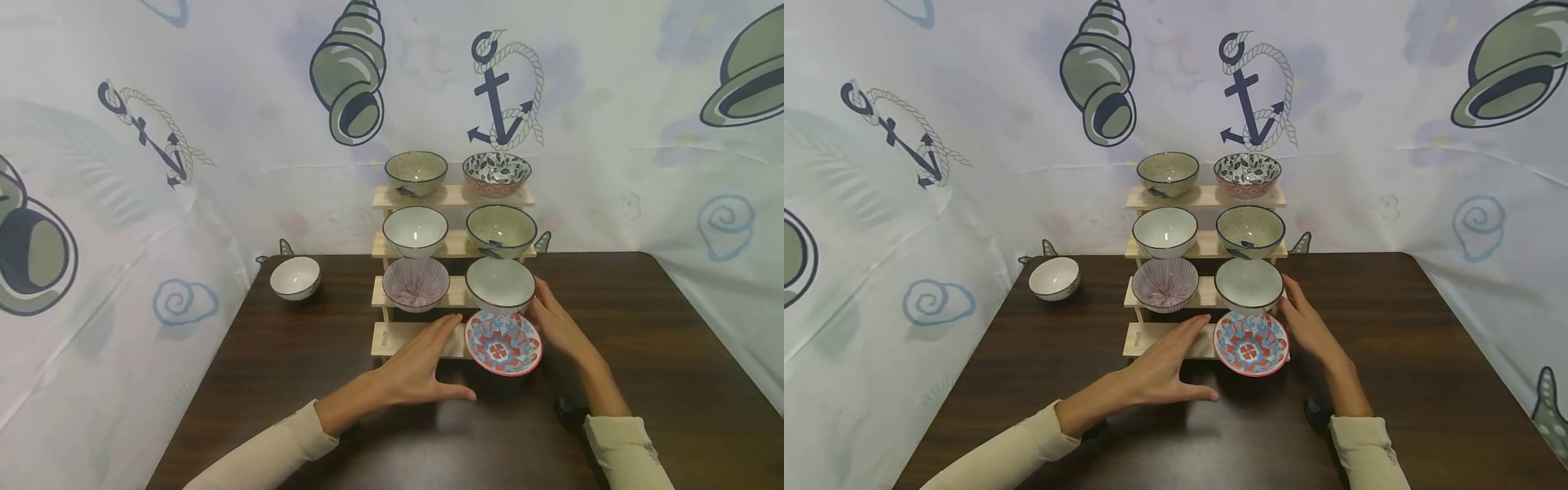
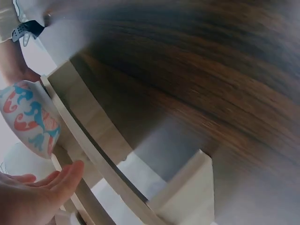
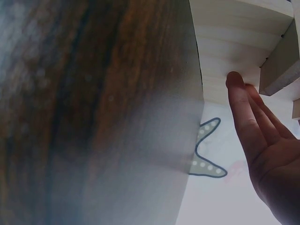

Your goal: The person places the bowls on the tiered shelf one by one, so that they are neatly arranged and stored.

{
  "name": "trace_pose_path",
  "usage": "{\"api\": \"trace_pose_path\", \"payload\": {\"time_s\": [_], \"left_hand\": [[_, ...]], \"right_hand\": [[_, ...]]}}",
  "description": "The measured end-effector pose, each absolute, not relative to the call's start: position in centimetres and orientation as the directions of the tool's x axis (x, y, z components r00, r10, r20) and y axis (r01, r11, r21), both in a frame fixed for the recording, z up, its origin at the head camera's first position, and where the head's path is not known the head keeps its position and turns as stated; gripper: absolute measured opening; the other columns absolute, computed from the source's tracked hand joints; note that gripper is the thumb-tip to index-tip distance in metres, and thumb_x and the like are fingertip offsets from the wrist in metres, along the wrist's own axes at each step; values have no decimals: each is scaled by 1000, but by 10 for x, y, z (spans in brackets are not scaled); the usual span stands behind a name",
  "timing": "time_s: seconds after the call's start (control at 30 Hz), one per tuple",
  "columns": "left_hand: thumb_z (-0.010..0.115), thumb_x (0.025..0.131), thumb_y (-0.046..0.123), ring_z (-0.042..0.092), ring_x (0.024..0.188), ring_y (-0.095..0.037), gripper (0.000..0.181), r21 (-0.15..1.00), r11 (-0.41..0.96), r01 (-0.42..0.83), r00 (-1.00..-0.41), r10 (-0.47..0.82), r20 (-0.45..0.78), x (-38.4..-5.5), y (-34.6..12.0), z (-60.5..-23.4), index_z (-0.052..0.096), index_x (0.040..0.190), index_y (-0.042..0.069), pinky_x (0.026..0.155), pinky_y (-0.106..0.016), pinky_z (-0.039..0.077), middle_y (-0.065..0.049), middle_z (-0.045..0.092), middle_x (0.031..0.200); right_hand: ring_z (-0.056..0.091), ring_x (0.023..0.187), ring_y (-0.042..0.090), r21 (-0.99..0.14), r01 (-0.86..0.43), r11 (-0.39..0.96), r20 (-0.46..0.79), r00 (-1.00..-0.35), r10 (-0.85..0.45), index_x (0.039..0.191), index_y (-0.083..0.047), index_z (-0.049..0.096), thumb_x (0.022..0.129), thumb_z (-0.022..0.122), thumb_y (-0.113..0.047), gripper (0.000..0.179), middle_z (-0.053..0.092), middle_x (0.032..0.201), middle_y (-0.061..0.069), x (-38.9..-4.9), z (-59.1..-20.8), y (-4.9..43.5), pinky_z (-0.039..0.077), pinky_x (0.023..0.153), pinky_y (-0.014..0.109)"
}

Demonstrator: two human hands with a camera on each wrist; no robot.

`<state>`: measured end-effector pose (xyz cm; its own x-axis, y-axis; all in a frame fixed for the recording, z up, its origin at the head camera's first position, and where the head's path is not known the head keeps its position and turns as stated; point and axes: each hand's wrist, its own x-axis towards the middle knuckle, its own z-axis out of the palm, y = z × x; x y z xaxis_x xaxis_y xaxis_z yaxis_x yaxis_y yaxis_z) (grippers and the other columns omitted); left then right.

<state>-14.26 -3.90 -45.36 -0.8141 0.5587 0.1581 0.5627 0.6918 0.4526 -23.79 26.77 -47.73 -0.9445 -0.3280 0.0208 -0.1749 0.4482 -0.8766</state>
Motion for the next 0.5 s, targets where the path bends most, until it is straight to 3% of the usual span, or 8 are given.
{"api": "trace_pose_path", "payload": {"time_s": [0.2,0.5], "left_hand": [[73,78,77,31,157,-19,122,448,698,559,-815,561,143,-138,-52,-455,10,167,22,124,-44,36,-2,27,171],[68,79,82,35,155,-21,119,429,734,527,-839,529,126,-134,-68,-454,14,167,23,122,-48,38,3,28,171]], "right_hand": [[42,143,54,-872,-180,455,20,-942,-335,167,-19,6,112,33,-48,68,22,168,26,-236,-481,269,40,111,69],[45,141,56,-866,-164,472,7,-948,-317,168,-22,6,112,33,-49,68,22,168,26,-238,-477,269,41,109,71]]}}
